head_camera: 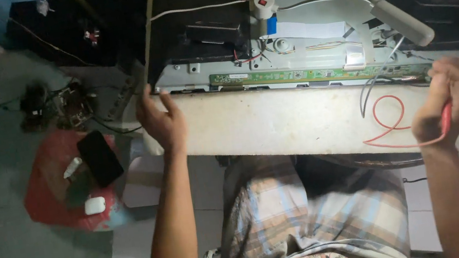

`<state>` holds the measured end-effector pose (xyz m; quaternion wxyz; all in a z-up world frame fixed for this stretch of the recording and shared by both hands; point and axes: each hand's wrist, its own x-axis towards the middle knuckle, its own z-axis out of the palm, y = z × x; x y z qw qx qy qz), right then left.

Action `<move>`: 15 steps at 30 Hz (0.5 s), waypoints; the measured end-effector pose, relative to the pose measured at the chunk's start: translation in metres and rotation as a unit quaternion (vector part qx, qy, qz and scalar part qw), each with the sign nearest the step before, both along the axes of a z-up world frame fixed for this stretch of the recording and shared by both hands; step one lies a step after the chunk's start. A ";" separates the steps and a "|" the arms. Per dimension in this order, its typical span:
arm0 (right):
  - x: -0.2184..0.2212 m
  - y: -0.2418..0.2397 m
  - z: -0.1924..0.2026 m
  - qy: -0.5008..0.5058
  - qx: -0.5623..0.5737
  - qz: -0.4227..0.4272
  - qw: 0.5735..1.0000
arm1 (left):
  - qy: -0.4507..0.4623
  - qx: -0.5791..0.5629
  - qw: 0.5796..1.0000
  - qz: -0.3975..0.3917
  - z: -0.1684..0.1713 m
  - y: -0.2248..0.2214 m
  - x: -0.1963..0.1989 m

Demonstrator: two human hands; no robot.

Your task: Testing and repairing a television circuit board using a multimeter and a soldering iron.

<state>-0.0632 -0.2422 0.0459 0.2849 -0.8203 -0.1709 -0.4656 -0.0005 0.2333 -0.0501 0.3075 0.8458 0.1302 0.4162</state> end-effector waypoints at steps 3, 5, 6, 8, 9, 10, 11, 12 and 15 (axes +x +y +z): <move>-0.018 0.023 -0.012 -0.009 0.071 -0.022 0.997 | 0.093 -0.031 0.995 -0.002 -0.014 0.030 0.018; -0.022 0.025 -0.023 0.003 0.101 -0.044 0.994 | 0.125 -0.057 0.990 -0.039 -0.016 0.036 0.024; -0.020 0.022 -0.028 0.034 0.112 -0.042 0.992 | 0.131 -0.067 0.988 -0.036 -0.014 0.038 0.026; -0.012 0.013 -0.037 0.063 0.123 -0.050 0.989 | 0.139 -0.076 0.986 -0.044 -0.029 0.053 0.033; -0.007 0.005 -0.042 0.060 0.104 -0.037 0.992 | 0.141 -0.081 0.986 -0.026 -0.046 0.066 0.040; -0.003 -0.009 -0.044 0.055 0.080 -0.033 0.995 | 0.141 -0.089 0.986 -0.018 -0.064 0.069 0.056; -0.003 -0.011 -0.047 0.050 0.075 -0.053 0.995 | 0.140 -0.093 0.985 -0.038 -0.067 0.075 0.054; -0.003 -0.015 -0.051 0.083 0.074 -0.062 0.992 | 0.178 -0.095 0.979 -0.010 -0.069 0.081 0.053; -0.005 -0.020 -0.051 0.130 0.075 -0.100 0.984 | 0.249 -0.167 0.954 0.018 -0.060 0.072 0.052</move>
